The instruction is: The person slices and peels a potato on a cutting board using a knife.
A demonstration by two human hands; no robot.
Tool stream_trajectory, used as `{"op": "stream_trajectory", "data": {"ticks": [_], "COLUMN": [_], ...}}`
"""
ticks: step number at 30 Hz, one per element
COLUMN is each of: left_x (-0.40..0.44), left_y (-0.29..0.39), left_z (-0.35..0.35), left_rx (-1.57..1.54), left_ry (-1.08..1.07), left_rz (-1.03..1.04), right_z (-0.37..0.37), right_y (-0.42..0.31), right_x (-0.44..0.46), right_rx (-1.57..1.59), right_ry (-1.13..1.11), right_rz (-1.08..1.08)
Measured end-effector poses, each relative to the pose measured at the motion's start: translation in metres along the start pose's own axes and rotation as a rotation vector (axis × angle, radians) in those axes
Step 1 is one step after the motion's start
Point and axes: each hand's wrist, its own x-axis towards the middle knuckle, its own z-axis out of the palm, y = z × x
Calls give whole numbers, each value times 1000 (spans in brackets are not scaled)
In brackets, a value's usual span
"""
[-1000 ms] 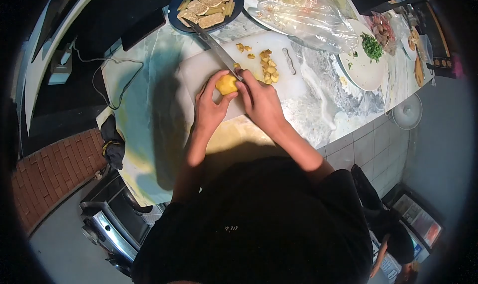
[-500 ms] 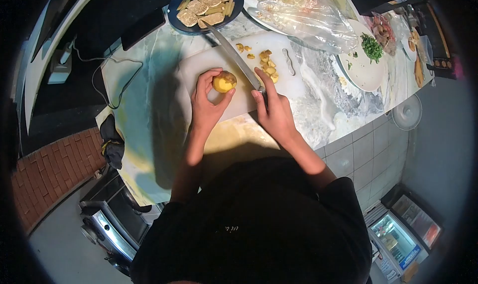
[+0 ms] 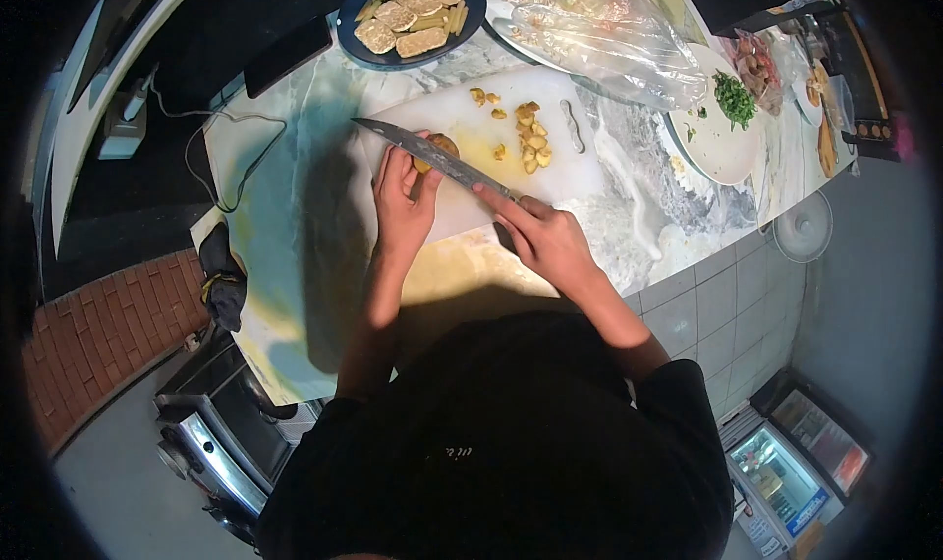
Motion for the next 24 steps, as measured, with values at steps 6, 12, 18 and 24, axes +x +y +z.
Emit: {"op": "stream_trajectory", "data": {"ticks": [6, 12, 18, 24], "left_x": [0, -1, 1, 1], "left_y": [-5, -6, -7, 1], "left_z": [4, 2, 0, 3], "left_rx": [-32, 46, 119, 215], "left_ry": [50, 50, 38, 42], "left_rz": [13, 34, 62, 72], "right_z": [-1, -2, -3, -2], "right_y": [1, 2, 3, 3], "right_x": [-2, -5, -6, -5], "right_rx": [-41, -64, -70, -40], "right_ry": [-6, -12, -15, -6], "right_rz": [-12, -25, -24, -26]}}
